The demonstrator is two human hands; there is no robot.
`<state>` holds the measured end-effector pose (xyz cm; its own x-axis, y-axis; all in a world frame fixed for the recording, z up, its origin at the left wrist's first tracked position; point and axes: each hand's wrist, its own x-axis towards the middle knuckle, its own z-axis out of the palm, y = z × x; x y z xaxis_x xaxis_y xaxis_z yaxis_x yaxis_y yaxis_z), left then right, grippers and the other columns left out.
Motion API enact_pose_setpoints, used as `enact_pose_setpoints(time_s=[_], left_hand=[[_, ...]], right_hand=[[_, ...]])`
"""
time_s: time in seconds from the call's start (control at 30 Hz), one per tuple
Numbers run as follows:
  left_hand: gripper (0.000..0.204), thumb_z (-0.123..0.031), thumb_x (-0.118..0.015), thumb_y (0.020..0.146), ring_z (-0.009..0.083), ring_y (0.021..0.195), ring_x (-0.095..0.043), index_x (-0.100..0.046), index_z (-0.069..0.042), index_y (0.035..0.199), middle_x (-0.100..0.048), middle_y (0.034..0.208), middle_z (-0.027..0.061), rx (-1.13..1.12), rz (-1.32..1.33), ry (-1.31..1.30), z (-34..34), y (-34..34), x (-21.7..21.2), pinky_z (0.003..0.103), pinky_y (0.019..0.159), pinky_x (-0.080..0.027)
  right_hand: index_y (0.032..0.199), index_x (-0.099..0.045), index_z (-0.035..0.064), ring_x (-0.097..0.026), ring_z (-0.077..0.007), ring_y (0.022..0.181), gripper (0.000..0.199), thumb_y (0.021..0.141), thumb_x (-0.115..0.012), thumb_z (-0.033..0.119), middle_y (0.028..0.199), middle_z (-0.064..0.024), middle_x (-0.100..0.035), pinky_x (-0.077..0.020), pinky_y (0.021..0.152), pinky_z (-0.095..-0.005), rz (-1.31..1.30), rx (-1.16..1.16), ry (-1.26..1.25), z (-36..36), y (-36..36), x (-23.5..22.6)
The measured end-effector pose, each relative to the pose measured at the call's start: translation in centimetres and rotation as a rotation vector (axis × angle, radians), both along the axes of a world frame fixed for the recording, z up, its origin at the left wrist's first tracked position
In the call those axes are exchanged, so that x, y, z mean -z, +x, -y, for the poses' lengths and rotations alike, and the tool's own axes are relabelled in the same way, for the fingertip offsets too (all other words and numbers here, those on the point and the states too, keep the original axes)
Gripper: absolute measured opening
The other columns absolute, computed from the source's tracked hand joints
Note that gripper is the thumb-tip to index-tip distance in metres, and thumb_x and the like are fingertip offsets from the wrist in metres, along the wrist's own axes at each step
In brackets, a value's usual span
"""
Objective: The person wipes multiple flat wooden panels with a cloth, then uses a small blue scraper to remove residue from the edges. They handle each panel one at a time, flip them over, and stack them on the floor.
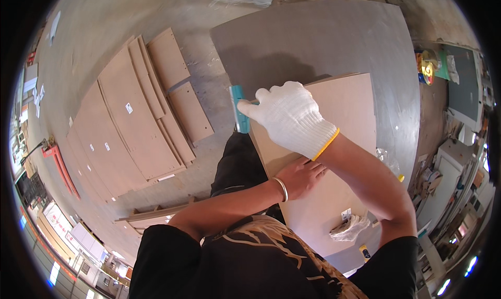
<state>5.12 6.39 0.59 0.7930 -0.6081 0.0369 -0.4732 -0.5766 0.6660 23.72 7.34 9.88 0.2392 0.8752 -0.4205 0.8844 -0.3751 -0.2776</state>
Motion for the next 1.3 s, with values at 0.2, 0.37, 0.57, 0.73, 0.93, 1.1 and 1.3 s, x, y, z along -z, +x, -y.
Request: enact_pose_setpoints(time_s=[0.2,0.37,0.57,0.73,0.93,1.1,1.3], left_hand=[[0.055,-0.020,-0.051,0.097,0.0317,0.155,-0.037,-0.058,0.005,0.146,-0.051,0.159,0.0180,0.046,0.026,0.060,-0.1,0.5,-0.4,0.050,0.131,-0.021],[0.054,-0.022,-0.054,0.097,0.0323,0.155,-0.038,-0.060,0.004,0.144,-0.049,0.161,0.0187,0.074,0.086,0.099,-0.1,1.2,-0.8,0.052,0.129,-0.025],[0.053,-0.020,-0.051,0.099,0.0329,0.157,-0.036,-0.058,0.004,0.146,-0.045,0.164,0.0195,0.125,0.019,0.110,-0.2,1.6,-1.3,0.052,0.128,-0.026],[0.056,-0.022,-0.055,0.097,0.0331,0.155,-0.039,-0.058,0.004,0.147,-0.046,0.163,0.0198,0.140,0.019,0.105,-0.5,1.9,-1.4,0.052,0.127,-0.028],[0.065,-0.027,-0.066,0.090,0.0334,0.154,-0.039,-0.057,0.004,0.147,-0.047,0.162,0.0206,0.164,0.024,0.086,-0.9,2.2,-1.5,0.053,0.126,-0.029],[0.069,-0.029,-0.066,0.090,0.0345,0.156,-0.037,-0.054,0.005,0.149,-0.046,0.162,0.0210,0.198,0.015,0.084,-1.2,2.3,-1.5,0.054,0.127,-0.027],[0.063,-0.030,-0.053,0.099,0.0348,0.159,-0.030,-0.052,0.004,0.152,-0.040,0.168,0.0201,0.225,0.017,0.144,-1.0,2.1,-1.4,0.054,0.130,-0.019]], right_hand=[[0.137,-0.070,0.0139,-0.074,-0.0263,0.091,0.050,0.090,-0.064,-0.001,0.109,-0.0119,-0.073,-0.0575,0.080,-0.0340,-0.003,1.049,0.413,9.6,-3.1,0.2],[0.142,-0.065,0.0211,-0.072,-0.0316,0.088,0.050,0.093,-0.064,0.010,0.105,-0.0115,-0.071,-0.0563,0.076,-0.0414,0.179,1.394,0.189,16.2,-7.3,1.7],[0.143,-0.064,0.0243,-0.071,-0.0362,0.093,0.047,0.097,-0.060,0.016,0.106,-0.0128,-0.072,-0.0554,0.080,-0.0447,0.167,1.530,-0.052,14.4,-4.1,1.6],[0.143,-0.062,0.0227,-0.071,-0.0384,0.091,0.044,0.099,-0.062,0.021,0.103,-0.0154,-0.072,-0.0554,0.079,-0.0470,0.215,1.490,-0.039,13.8,0.3,1.5],[0.144,-0.060,0.0240,-0.071,-0.0389,0.089,0.044,0.100,-0.061,0.023,0.100,-0.0179,-0.071,-0.0546,0.076,-0.0479,0.181,1.529,-0.110,13.0,1.6,0.8],[0.138,-0.062,0.0232,-0.070,-0.0399,0.085,0.038,0.100,-0.061,0.023,0.093,-0.0174,-0.069,-0.0532,0.073,-0.0499,0.195,1.508,-0.084,12.9,1.7,0.9],[0.130,-0.063,0.0212,-0.069,-0.0417,0.086,0.031,0.100,-0.059,0.020,0.093,-0.0173,-0.070,-0.0529,0.073,-0.0520,0.264,1.465,-0.074,12.7,1.1,1.1]])
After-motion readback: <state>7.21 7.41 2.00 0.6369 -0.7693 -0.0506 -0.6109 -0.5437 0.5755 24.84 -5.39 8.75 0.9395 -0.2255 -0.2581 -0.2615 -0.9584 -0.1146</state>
